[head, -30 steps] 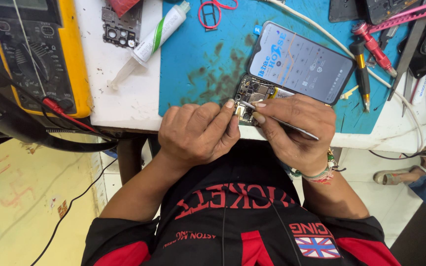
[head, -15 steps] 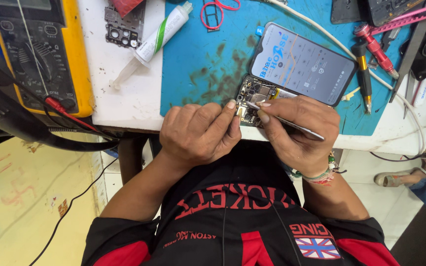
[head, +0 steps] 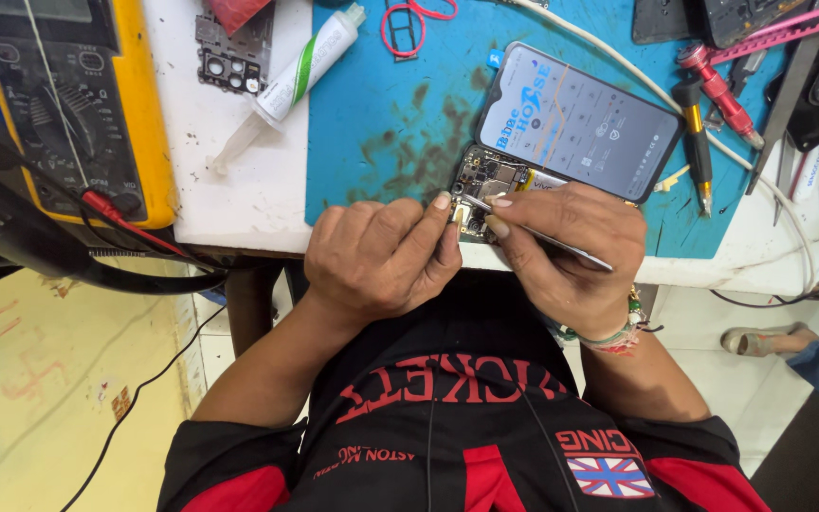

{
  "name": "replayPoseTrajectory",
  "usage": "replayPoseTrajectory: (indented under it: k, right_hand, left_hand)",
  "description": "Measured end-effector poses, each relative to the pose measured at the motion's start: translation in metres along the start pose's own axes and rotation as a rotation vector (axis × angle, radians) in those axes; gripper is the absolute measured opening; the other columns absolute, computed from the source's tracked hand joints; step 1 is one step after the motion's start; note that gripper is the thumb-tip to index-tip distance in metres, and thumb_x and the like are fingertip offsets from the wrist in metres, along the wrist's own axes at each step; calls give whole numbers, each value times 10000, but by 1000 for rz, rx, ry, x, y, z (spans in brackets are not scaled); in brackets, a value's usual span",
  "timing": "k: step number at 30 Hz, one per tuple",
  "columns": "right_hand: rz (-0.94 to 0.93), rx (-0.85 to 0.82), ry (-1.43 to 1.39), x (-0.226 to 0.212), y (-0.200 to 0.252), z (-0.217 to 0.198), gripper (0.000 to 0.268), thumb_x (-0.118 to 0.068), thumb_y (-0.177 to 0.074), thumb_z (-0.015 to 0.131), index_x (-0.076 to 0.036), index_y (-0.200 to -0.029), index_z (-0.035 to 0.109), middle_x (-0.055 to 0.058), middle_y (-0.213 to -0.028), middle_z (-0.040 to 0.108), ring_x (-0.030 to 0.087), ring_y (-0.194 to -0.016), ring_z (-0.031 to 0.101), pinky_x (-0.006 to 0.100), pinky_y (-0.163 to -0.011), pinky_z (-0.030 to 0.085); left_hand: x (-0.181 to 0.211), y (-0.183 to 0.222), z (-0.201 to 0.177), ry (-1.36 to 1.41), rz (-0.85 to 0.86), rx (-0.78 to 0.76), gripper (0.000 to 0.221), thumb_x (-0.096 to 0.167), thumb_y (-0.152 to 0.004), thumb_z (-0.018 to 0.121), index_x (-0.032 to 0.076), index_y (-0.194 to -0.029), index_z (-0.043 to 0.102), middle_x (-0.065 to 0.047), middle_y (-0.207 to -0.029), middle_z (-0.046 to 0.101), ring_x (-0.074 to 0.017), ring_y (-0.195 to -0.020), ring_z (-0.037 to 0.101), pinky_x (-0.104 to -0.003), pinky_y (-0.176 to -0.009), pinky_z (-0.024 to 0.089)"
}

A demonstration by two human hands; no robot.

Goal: The person uses tweezers to work on the internal components of a disassembled mobile phone, specifically handling a small connector and wires.

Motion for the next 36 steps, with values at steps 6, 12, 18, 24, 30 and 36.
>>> replayPoseTrajectory:
  k: [6,12,18,24,30,36]
  right_hand:
    - [24,6,-2,-1,0,0,167,64,-894,793,34,-1045,728,136,-963,753,219,-787,746,273,-695,554]
    - [27,-1,-25,-1,1,0,179,57,-896,795,31,-1061,730,137,-970,752,225,-794,751,275,-716,561]
    - [2,-13,-14,-1,-1,1,195,59,-897,805,17,-1074,735,136,-1003,761,229,-835,763,279,-736,564]
    - [3,-2,-4,-1,-1,1,192,59,-892,807,20,-1065,735,145,-1022,766,235,-861,762,280,-732,566]
    - [17,-3,-13,0,0,0,188,58,-892,793,19,-1065,731,132,-1000,761,224,-836,767,276,-739,576]
    - [-9,-8,-3,-2,-1,2,205,56,-891,814,21,-1077,736,139,-1020,769,227,-845,752,273,-717,550]
  left_hand:
    - [0,1,-1,-5,-3,6,188,233,-950,779,84,-1065,774,13,-947,614,-150,-712,562,-330,-623,399]
    - [1,1,0,10,-6,-3,187,227,-952,785,79,-1065,774,15,-945,613,-146,-716,564,-332,-628,400]
    - [1,1,-1,1,-7,0,193,230,-944,783,82,-1067,774,10,-946,616,-151,-711,564,-333,-625,397]
    - [0,0,0,5,-3,0,190,227,-946,787,79,-1064,773,14,-937,612,-149,-706,561,-335,-621,395]
    - [0,0,0,-3,2,1,193,231,-949,782,79,-1067,773,13,-940,614,-148,-708,564,-329,-620,396]
    - [0,1,0,-7,1,3,192,233,-948,781,82,-1067,773,14,-943,612,-144,-709,559,-327,-623,400]
Point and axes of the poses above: each hand's wrist, its own y-axis away from the middle knuckle, its own z-axis out of the palm, x = y × z, the point moved 2 cm from there along -y, towards the middle knuckle
